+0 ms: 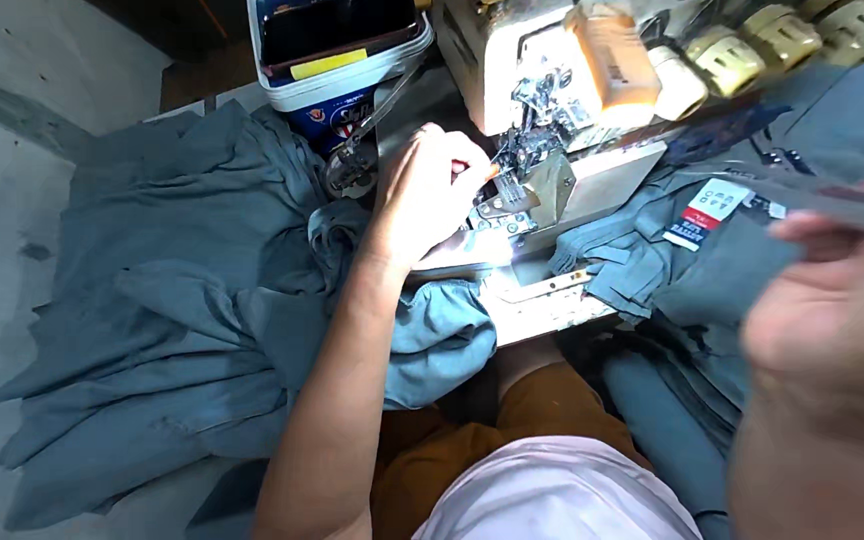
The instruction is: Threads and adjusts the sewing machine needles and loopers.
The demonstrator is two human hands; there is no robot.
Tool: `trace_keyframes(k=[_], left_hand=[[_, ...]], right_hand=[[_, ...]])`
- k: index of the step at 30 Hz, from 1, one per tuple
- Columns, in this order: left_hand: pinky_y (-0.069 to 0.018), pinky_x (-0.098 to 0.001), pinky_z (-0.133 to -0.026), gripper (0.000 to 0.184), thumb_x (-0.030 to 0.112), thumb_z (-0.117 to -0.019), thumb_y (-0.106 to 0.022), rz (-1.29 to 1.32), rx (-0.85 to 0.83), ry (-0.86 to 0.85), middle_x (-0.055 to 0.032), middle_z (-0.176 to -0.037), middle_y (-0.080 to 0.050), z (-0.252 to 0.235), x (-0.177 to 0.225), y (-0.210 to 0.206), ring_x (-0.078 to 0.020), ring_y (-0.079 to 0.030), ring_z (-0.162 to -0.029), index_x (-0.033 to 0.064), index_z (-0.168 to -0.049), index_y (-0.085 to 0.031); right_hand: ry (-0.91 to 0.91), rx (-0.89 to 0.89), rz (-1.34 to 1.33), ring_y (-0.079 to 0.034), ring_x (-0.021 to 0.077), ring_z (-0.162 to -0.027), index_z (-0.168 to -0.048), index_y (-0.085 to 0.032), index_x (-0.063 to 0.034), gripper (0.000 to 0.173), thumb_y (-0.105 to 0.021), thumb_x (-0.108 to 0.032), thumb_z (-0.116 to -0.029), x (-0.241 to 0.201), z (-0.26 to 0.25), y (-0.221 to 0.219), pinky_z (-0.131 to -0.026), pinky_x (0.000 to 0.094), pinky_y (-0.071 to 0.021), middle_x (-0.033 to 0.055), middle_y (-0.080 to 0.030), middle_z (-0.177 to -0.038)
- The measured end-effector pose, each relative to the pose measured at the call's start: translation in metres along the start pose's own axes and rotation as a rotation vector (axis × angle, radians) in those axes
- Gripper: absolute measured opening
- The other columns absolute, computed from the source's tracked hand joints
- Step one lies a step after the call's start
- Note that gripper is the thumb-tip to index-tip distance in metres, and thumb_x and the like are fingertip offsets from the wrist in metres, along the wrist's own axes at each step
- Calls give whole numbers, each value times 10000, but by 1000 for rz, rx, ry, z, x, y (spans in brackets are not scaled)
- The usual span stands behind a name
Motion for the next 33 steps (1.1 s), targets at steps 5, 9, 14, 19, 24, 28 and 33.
trace_keyframes(k=[5,9,14,19,24,28,33], left_hand=[[-461,-356,-836,187,165,-1003,-605,23,-14,6,-113,-943,-648,3,1,-1,-189,-604,-894,27,-977,-729],[-461,-338,-820,174,172,-986,-638,41,24,-5,-107,-926,-644,5,0,-1,-178,-603,-878,29,-956,-732],[-448,-329,-814,142,159,-962,-654,29,66,-21,-88,-909,-638,7,1,-2,-168,-595,-880,51,-926,-739],[-440,-326,-812,152,179,-965,-665,22,68,-14,-85,-915,-629,7,1,-2,-165,-589,-887,57,-915,-740],[-442,-324,-816,146,166,-961,-665,19,73,-19,-92,-922,-638,8,2,-2,-169,-591,-888,48,-920,-741],[-447,-317,-820,141,167,-957,-672,26,99,-43,-92,-918,-647,10,2,0,-166,-598,-888,53,-919,-746],[-446,-305,-823,125,169,-946,-691,41,109,-49,-87,-919,-648,11,1,0,-158,-599,-898,56,-943,-746]], right_hand=[[217,-139,165,-647,89,-1156,-1131,-681,-67,135,-607,-105,-1025,-21,24,-101,-974,271,-561,12,-677,-1200],[348,-81,269,-659,161,-1202,-1099,-648,79,165,-580,-56,-1033,-23,32,-128,-1022,295,-541,164,-707,-1194],[405,-34,288,-667,186,-1192,-1069,-652,105,159,-578,-28,-1022,-24,30,-136,-1015,308,-545,191,-709,-1170],[414,-24,287,-666,189,-1193,-1031,-648,105,142,-578,-18,-1023,-25,28,-139,-1010,302,-547,197,-707,-1157],[415,0,336,-682,225,-1173,-1024,-680,139,157,-590,12,-1000,-25,22,-143,-1016,286,-529,249,-719,-1115],[372,-38,374,-708,202,-1111,-1047,-691,147,159,-605,30,-983,-25,15,-140,-981,270,-549,236,-732,-1092],[83,-114,137,-748,157,-981,-1080,-670,64,137,-584,13,-985,-22,-3,-121,-877,328,-640,77,-748,-1063]])
Point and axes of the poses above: each hand's wrist, its own z-axis away from the middle knuckle, its own y-axis out of the back of the hand, x = y × z, the point moved 9 cm from there along -z, towards the middle knuckle
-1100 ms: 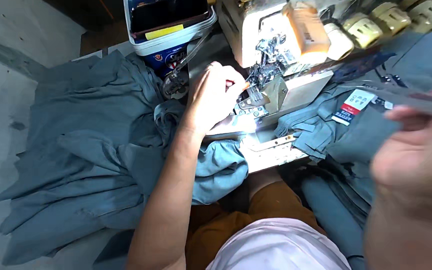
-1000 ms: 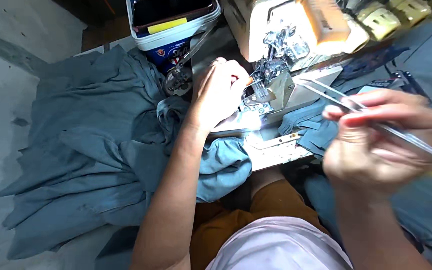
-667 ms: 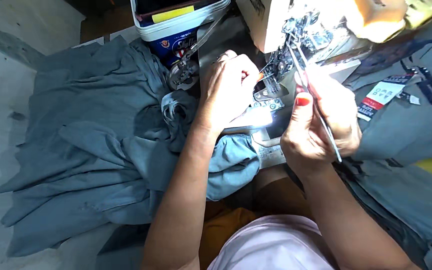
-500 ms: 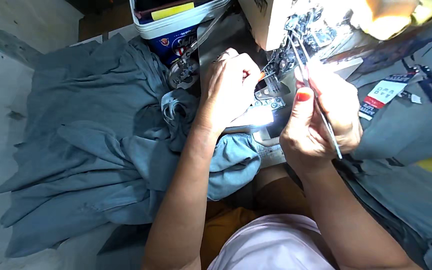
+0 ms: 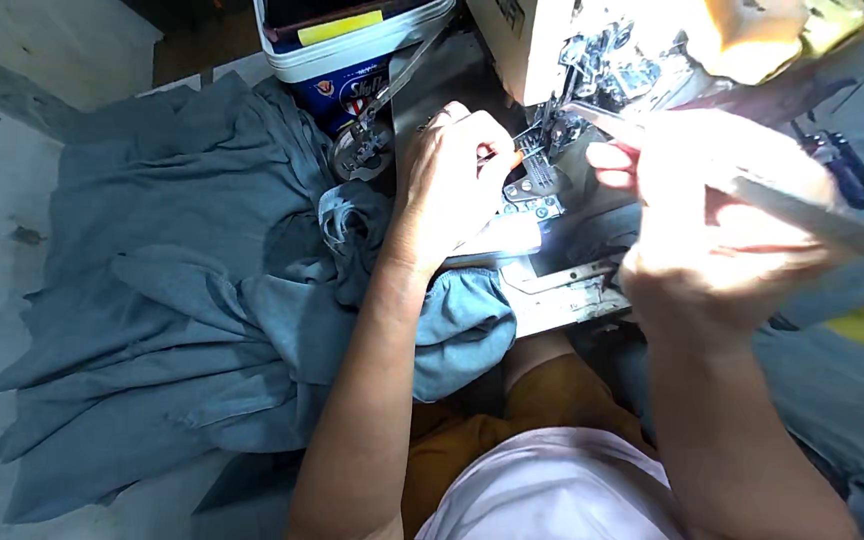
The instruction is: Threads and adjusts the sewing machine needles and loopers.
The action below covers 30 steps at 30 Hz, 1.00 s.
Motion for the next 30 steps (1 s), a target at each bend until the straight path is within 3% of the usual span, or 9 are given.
trace_keyframes(k=[3,9,13,15,18,21,25,27,30], left_hand=[[-446,-321,-837,117,153,-931,-702,-3,15,-12,-97,-918,-660,0,0,0,-175,-606,-914,48,-948,-748],[-446,-306,-813,141,159,-895,-750,6,17,2,-82,-911,-644,1,1,1,-159,-589,-876,49,-984,-745],[-452,-321,-828,172,173,-893,-758,1,11,-1,-94,-929,-653,1,1,0,-169,-598,-884,45,-1006,-746],[-464,-324,-826,168,173,-905,-737,-7,16,-13,-97,-942,-660,1,1,1,-175,-609,-892,50,-1019,-752],[-472,-271,-835,161,102,-948,-642,72,113,-39,-104,-950,-675,3,1,8,-144,-615,-903,24,-1041,-747],[-456,-166,-747,191,94,-980,-570,293,223,-26,-60,-922,-661,14,6,20,-32,-584,-845,9,-969,-740],[-509,-261,-708,244,278,-955,-692,141,37,51,-52,-929,-668,41,38,8,-105,-619,-807,51,-1029,-744],[-525,-308,-725,198,234,-941,-709,5,71,24,-83,-896,-684,47,41,2,-163,-650,-806,48,-984,-762],[-511,-287,-728,163,185,-970,-665,-51,99,19,-81,-895,-674,48,37,1,-150,-631,-797,52,-934,-751]], right_hand=[[-174,-42,-270,-764,164,-905,-1090,-649,-44,163,-539,19,-989,22,-8,9,-821,337,-666,-1,-757,-1032],[-463,-292,-626,-772,202,-810,-1094,-689,-41,270,-479,85,-981,45,-5,8,-744,339,-668,76,-774,-1007],[-361,-529,-641,-754,118,-821,-1068,-727,-161,106,-651,-180,-996,30,2,11,-736,289,-663,-33,-766,-993],[-335,-627,-647,-746,113,-844,-1070,-747,-169,141,-676,-264,-994,17,9,21,-722,276,-657,-42,-759,-988],[-285,-723,-550,-738,94,-959,-1102,-747,-185,151,-650,-262,-1014,-6,18,33,-827,247,-638,-68,-762,-1035],[-151,-759,-392,-683,36,-1090,-1167,-707,-159,191,-581,-251,-1057,-27,32,28,-952,220,-579,-69,-735,-1131],[44,-880,-357,-621,138,-1257,-1049,-662,-18,325,-454,-260,-1109,-55,55,16,-1105,257,-467,119,-715,-1189],[-61,-774,-446,-637,166,-1249,-1009,-625,-74,354,-408,-330,-1120,-47,49,37,-1126,342,-482,70,-728,-1142],[-190,-242,-207,-700,17,-815,-1039,-681,-324,242,-473,-442,-1076,14,13,118,-752,239,-606,-175,-708,-883]])
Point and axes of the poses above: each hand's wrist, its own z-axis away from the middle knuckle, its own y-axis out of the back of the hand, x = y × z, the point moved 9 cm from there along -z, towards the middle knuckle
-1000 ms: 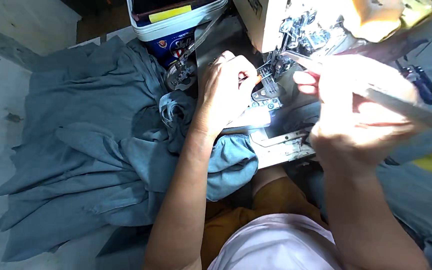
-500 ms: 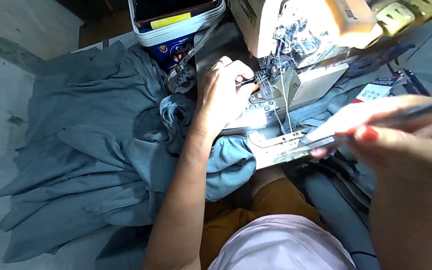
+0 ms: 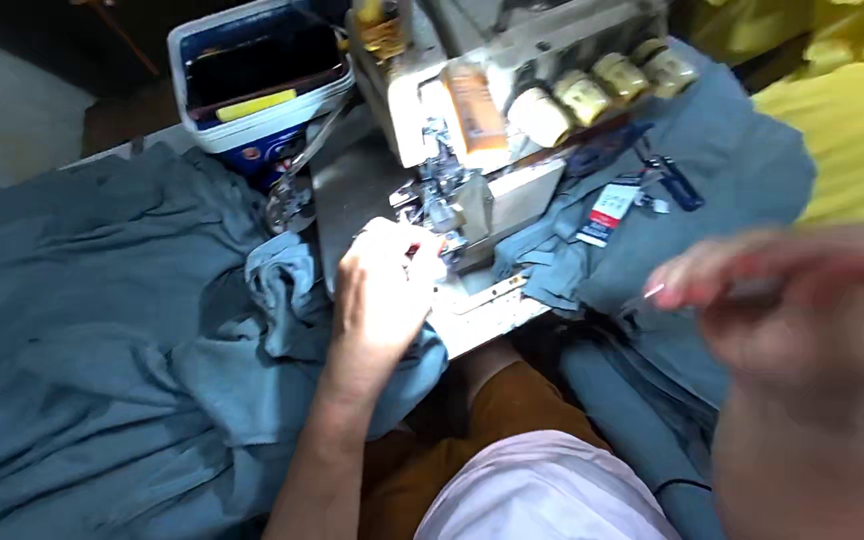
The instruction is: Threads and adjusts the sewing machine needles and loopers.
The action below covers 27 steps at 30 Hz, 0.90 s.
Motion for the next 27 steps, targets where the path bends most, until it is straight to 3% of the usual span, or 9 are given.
trace_keyframes(k=[2,3,6,8,14,17,21,24,27], left_hand=[[-511,-297,-723,166,183,-971,-663,-9,-7,17,-90,-907,-671,0,-1,0,-151,-626,-788,43,-934,-744],[-510,-291,-726,167,184,-969,-665,-11,-5,15,-91,-910,-671,1,-1,0,-145,-628,-793,41,-932,-741],[-511,-251,-752,165,168,-964,-647,-3,17,-25,-86,-917,-670,3,2,1,-119,-636,-828,33,-910,-726],[-519,-241,-761,146,141,-954,-642,-3,37,-18,-93,-928,-672,6,5,5,-117,-644,-846,23,-908,-715],[-520,-335,-722,321,150,-973,-621,-92,101,192,-195,-1129,-655,6,-1,27,-217,-642,-904,-21,-1244,-648],[-530,-442,-874,324,210,-1024,-569,-124,50,249,-211,-1171,-651,-9,2,22,-293,-653,-1005,-20,-1225,-678],[-517,-471,-881,228,236,-972,-676,-161,84,88,-164,-1005,-688,-20,10,1,-308,-657,-986,21,-989,-751],[-536,-398,-830,136,124,-966,-656,-169,154,-17,-111,-938,-719,-2,25,7,-224,-689,-919,41,-942,-762],[-551,-243,-778,116,87,-929,-683,-119,213,-19,-77,-862,-756,28,36,15,-115,-712,-826,35,-926,-787]], right_hand=[[-58,268,373,-582,-60,-694,-1085,-614,-203,197,-438,-290,-1102,35,-17,67,-649,161,-515,-175,-611,-828],[-154,298,598,-564,-15,-719,-1129,-619,-59,255,-445,-242,-1094,56,-25,90,-685,198,-504,-64,-603,-866],[-546,158,927,-636,487,-981,-1188,-645,120,424,-520,-266,-1066,119,-43,121,-880,672,-455,350,-652,-1072],[-639,55,989,-604,593,-1055,-1152,-684,94,409,-598,-290,-1037,146,-49,121,-876,783,-397,384,-650,-1088],[-675,-99,1000,-598,614,-979,-1132,-683,95,359,-698,-231,-983,165,-66,116,-810,798,-392,396,-641,-1019],[-788,-32,850,-602,557,-1013,-1214,-663,61,359,-663,-234,-1009,182,-61,128,-851,759,-409,367,-641,-1073],[-713,151,719,-598,436,-902,-1241,-614,78,397,-531,-266,-1062,164,-50,140,-809,656,-448,324,-619,-1032],[-513,298,459,-534,-5,-678,-1160,-603,-96,210,-507,-249,-1055,123,-38,140,-628,213,-493,-80,-574,-864],[-477,307,58,-619,-37,-641,-1118,-570,-236,103,-474,-218,-1084,91,-18,104,-586,160,-562,-182,-635,-854]])
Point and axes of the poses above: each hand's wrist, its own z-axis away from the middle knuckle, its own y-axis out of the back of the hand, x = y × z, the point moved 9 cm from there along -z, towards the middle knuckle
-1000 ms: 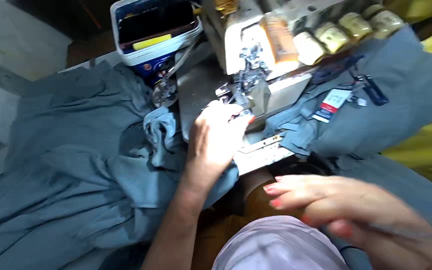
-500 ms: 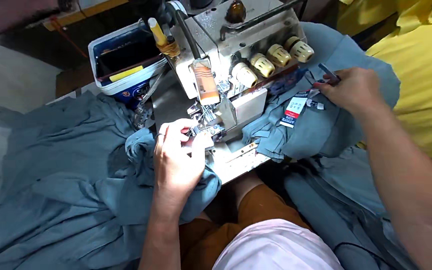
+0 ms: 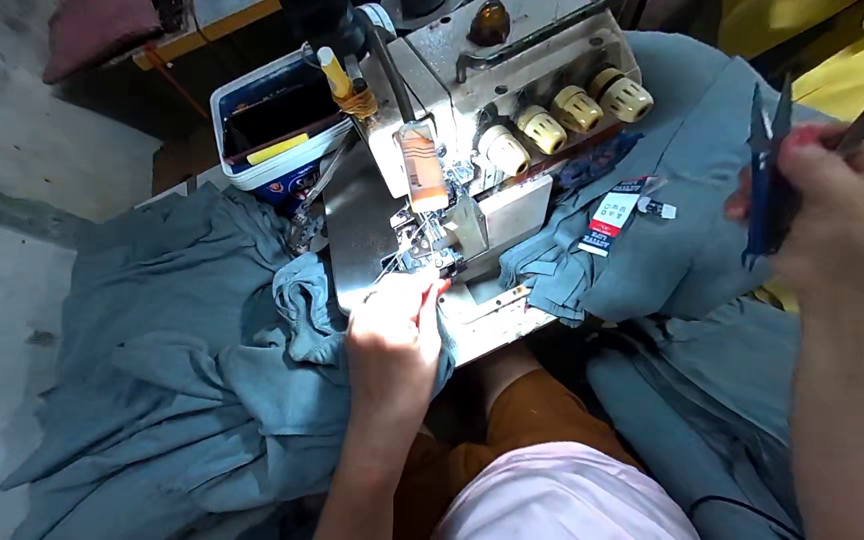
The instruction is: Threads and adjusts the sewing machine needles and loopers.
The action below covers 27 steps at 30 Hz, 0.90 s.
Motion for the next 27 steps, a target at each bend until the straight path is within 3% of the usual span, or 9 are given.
trace_keyframes(k=[4,6,7,9,11,13,19,27], left_hand=[[-531,-159,-748,119,72,-905,-697,41,40,26,-102,-797,-741,25,2,3,-88,-691,-749,1,-894,-793],[-530,-169,-759,117,60,-903,-693,60,35,26,-112,-802,-743,29,1,1,-106,-697,-761,-7,-886,-788],[-528,-177,-757,116,50,-897,-687,65,29,16,-115,-797,-740,30,2,0,-117,-695,-758,-8,-877,-785],[-527,-189,-756,115,32,-885,-671,67,8,-20,-108,-791,-739,30,3,0,-132,-697,-764,3,-853,-777],[-527,-196,-755,116,34,-887,-667,72,-17,-48,-96,-798,-743,30,4,0,-135,-700,-771,23,-850,-776],[-538,-208,-744,113,38,-884,-671,72,-33,-57,-100,-792,-744,31,5,-2,-149,-707,-760,22,-853,-778],[-535,-190,-740,119,79,-891,-704,134,-7,-33,-111,-789,-747,35,0,-7,-132,-700,-739,1,-878,-792],[-540,-205,-719,125,84,-892,-701,105,-3,-49,-110,-772,-740,34,-1,-9,-146,-698,-716,-1,-881,-792]], right_hand=[[-238,-269,-134,-544,-9,-481,-1208,-590,-111,223,-408,-141,-1082,-2,60,-83,-454,155,-511,-105,-603,-733],[-236,-452,-174,-529,-36,-491,-1247,-628,-83,260,-534,-126,-1009,0,85,-125,-460,130,-489,-112,-619,-747],[-151,-501,-134,-533,-67,-524,-1230,-639,-46,277,-613,-120,-964,-3,93,-140,-483,106,-486,-115,-640,-789],[212,-460,107,-514,-94,-636,-1157,-703,18,322,-689,-207,-927,-16,103,-157,-579,65,-444,-66,-645,-820],[576,-343,393,-543,44,-630,-1157,-753,-8,337,-644,-265,-968,-29,112,-166,-567,173,-433,31,-660,-763],[789,-291,547,-554,147,-573,-1184,-749,-6,326,-600,-225,-995,-38,121,-174,-511,262,-422,71,-637,-702],[984,-284,684,-632,198,-605,-1114,-763,-17,287,-563,-204,-1026,-45,131,-191,-547,295,-479,82,-695,-727],[1028,-300,672,-588,196,-554,-1127,-763,-23,265,-566,-159,-1014,-45,131,-199,-511,301,-436,76,-688,-704]])
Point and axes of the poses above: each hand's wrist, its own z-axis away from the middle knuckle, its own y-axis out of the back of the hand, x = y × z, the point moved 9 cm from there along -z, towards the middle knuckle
